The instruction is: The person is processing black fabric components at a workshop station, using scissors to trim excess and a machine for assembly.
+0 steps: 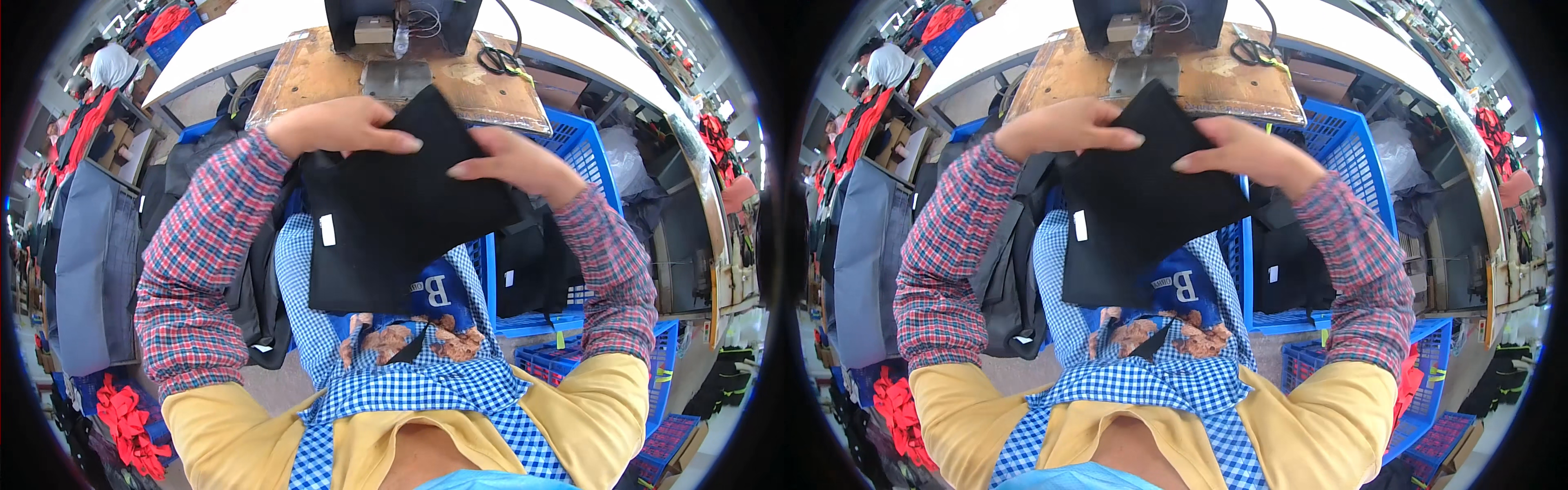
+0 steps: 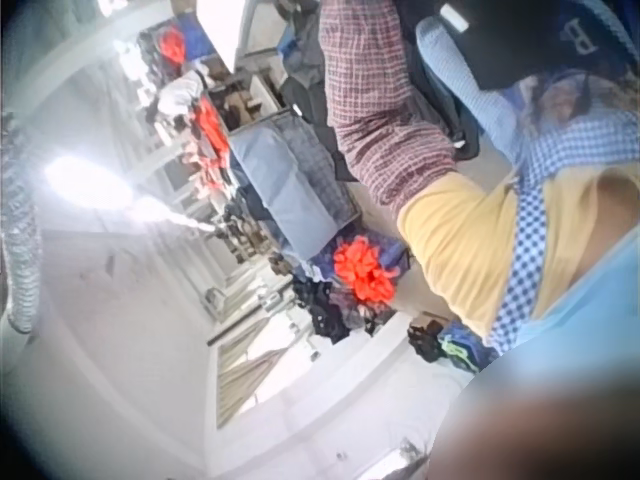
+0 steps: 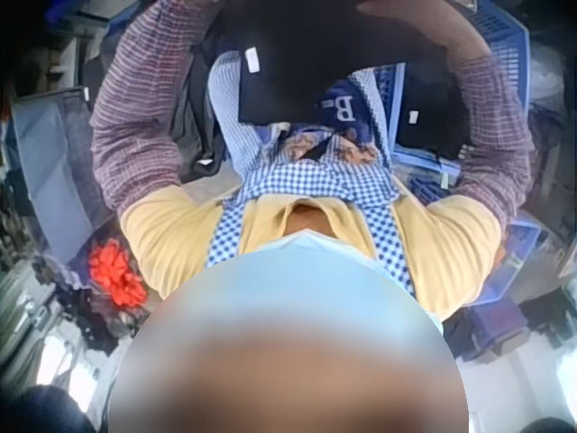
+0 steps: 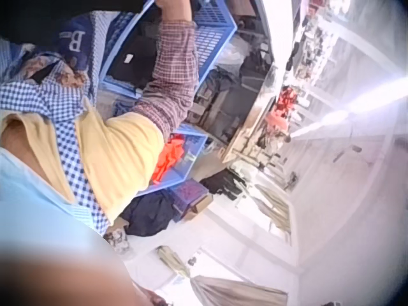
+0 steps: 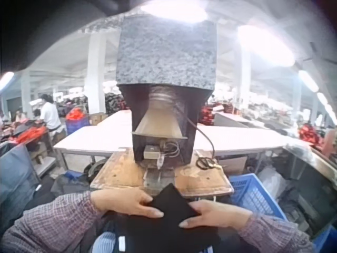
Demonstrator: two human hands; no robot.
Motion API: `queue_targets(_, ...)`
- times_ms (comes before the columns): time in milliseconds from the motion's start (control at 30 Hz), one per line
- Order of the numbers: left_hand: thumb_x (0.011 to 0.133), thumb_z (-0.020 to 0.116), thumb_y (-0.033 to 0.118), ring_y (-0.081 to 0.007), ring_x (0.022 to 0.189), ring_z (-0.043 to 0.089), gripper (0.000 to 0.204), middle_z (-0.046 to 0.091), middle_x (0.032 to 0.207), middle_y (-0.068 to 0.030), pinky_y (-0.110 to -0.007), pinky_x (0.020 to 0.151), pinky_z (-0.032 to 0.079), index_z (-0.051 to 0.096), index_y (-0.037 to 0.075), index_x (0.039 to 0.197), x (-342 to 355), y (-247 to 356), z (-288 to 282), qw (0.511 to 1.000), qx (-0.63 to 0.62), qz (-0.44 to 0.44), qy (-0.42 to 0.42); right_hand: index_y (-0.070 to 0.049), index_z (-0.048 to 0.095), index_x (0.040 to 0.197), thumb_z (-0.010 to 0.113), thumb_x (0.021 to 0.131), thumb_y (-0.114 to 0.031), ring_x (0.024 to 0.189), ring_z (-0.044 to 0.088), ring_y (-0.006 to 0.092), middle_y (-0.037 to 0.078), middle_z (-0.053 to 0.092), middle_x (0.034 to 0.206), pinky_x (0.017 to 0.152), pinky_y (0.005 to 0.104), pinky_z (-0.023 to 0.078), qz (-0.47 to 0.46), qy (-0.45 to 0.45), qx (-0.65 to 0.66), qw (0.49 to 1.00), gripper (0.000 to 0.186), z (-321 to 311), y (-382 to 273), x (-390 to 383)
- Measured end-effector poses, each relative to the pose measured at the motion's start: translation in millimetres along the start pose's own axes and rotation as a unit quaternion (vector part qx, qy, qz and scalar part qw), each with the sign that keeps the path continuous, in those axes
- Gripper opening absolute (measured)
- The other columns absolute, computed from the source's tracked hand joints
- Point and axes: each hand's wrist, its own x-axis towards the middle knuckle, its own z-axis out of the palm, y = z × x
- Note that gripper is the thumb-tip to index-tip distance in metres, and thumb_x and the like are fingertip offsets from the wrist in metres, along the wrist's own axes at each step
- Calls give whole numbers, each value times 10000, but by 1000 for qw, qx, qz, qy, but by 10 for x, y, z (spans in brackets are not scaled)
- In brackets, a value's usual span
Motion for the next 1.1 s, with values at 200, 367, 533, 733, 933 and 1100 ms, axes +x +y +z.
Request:
queue_targets(200,816,724,408,-147,632,516,384,551,664,-32,-305,626,431,656,30,809,-433,-356,-302,957,243,-143,-60,-6,609,1194,678,861,-196,955,632,179,80,667,1067,896,282,487,-1,135,146,980,389,-603,460,-603)
queue_targets(367,924,634,334,-65,641,465,341,540,694,31,-236,598,397,670,-4,901,-266,-640,86,995,-76,27,52,-6,609,1208,685,866,-204,967,649,206,103,668,1086,896,276,497,7,188,230,955,402,-732,905,-786)
queue_targets(533,930,618,345,-80,666,494,377,578,726,2,-258,630,427,669,-26,975,45,-546,264,986,-77,11,149,1,611,1194,679,869,-193,943,656,201,120,668,1075,885,275,504,60,225,208,950,384,-824,1200,-766)
queue_targets(733,929,618,306,-91,656,476,349,551,697,-15,-265,628,419,631,-43,918,215,-522,384,986,1,58,157,29,555,1206,676,859,-220,1036,618,296,180,621,1160,913,348,483,131,292,-182,930,444,-760,1391,-640)
queue_targets(933,942,602,298,-96,714,481,333,529,753,-16,-256,688,422,620,-34,941,175,-387,533,992,-64,52,90,-2,574,1143,619,867,-222,1082,556,382,191,600,1138,927,420,444,-111,406,-253,871,356,-475,1102,147)
queue_targets(1100,924,637,239,-59,836,522,316,593,894,31,-229,771,444,625,-27,1094,216,-458,728,980,-193,-1,49,-8,618,1096,551,887,-199,1007,605,390,188,652,1072,870,460,474,-69,460,-287,837,290,-1082,1647,1296)
